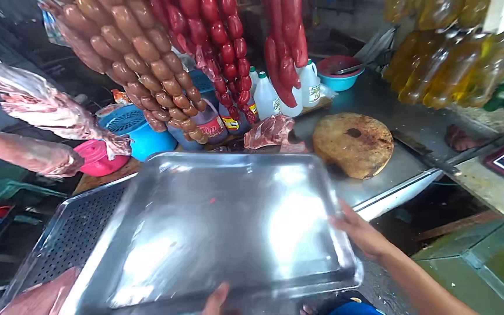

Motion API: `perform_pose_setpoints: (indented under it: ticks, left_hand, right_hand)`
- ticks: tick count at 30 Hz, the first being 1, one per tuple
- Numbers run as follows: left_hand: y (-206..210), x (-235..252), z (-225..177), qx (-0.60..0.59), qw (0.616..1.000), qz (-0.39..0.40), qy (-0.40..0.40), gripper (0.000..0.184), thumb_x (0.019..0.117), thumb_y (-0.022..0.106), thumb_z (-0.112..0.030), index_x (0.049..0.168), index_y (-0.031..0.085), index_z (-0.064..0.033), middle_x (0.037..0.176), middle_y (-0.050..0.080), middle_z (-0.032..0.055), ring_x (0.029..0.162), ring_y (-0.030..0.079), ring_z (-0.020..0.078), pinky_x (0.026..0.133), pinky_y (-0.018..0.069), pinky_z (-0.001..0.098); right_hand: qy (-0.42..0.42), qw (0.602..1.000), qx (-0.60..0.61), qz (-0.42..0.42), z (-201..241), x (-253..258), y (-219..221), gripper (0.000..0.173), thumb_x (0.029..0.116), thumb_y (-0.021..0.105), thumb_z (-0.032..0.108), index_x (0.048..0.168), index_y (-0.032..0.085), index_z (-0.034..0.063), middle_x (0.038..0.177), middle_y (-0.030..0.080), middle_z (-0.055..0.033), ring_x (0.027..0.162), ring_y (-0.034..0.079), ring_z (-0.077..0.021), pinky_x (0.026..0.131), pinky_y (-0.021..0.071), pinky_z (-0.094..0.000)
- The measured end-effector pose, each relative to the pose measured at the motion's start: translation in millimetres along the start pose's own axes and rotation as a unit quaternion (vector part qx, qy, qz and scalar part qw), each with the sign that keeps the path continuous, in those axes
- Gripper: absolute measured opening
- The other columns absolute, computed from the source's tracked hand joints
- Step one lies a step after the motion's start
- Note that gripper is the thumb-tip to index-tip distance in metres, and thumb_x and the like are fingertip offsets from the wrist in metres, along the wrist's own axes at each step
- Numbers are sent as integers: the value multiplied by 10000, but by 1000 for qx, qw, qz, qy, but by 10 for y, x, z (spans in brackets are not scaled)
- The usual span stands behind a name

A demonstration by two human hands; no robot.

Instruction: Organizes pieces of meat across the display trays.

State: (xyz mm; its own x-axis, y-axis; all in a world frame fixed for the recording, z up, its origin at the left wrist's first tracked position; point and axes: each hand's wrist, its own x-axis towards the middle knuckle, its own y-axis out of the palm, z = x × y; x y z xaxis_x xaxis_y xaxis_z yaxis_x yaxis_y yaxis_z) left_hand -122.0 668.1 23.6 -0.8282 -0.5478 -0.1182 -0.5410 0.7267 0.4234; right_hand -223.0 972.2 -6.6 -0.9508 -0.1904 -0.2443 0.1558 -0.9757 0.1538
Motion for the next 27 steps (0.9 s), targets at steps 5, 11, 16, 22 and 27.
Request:
perform_pose_setpoints:
  ticks: [5,11,16,22,27]
  left_hand:
    - [1175,263,536,64,975,182,-106,556,938,634,-227,1395,433,18,1080,709,115,918,726,199,794,634,404]
    - [1570,384,887,140,918,353,-114,454,1006,538,-64,1450,465,-4,1361,626,161,1098,704,282,878,625,437]
    - [1521,592,1046,245,913,317,-84,297,1018,551,-68,1306,588,-3,1213,701,111,1000,726,192,860,622,368]
    - [1791,1185,1033,370,897,231,-67,314,1028,586,-144,1302,606,6,1196,693,146,998,714,193,894,598,373]
    - [2495,1902,1287,657,730,189,-4,749,896,713,-516,1467,530,-68,1482,530,197,1379,510,352,1132,428,565]
  right_hand:
    - [36,950,12,-309,-145,-355,-895,287,986,579,105,1248,580,-12,915,710,-80,772,703,-133,706,618,-351]
    - [-6,911,34,-412,-202,-421,-1880,208,951,559,86,1156,536,66,833,671,39,717,678,-53,668,613,-295]
    - [-15,883,75,-464,-332,191,-2449,301,985,566,154,1268,503,73,942,635,-24,791,666,-111,696,601,-349]
    - [-17,877,113,-467,-326,897,-2441,300,1014,550,129,1296,479,55,1017,589,-29,860,629,-84,765,573,-317]
    - [17,894,152,-421,-417,1021,-2421,410,1057,560,303,1390,430,103,1051,624,-43,849,673,-120,713,598,-339]
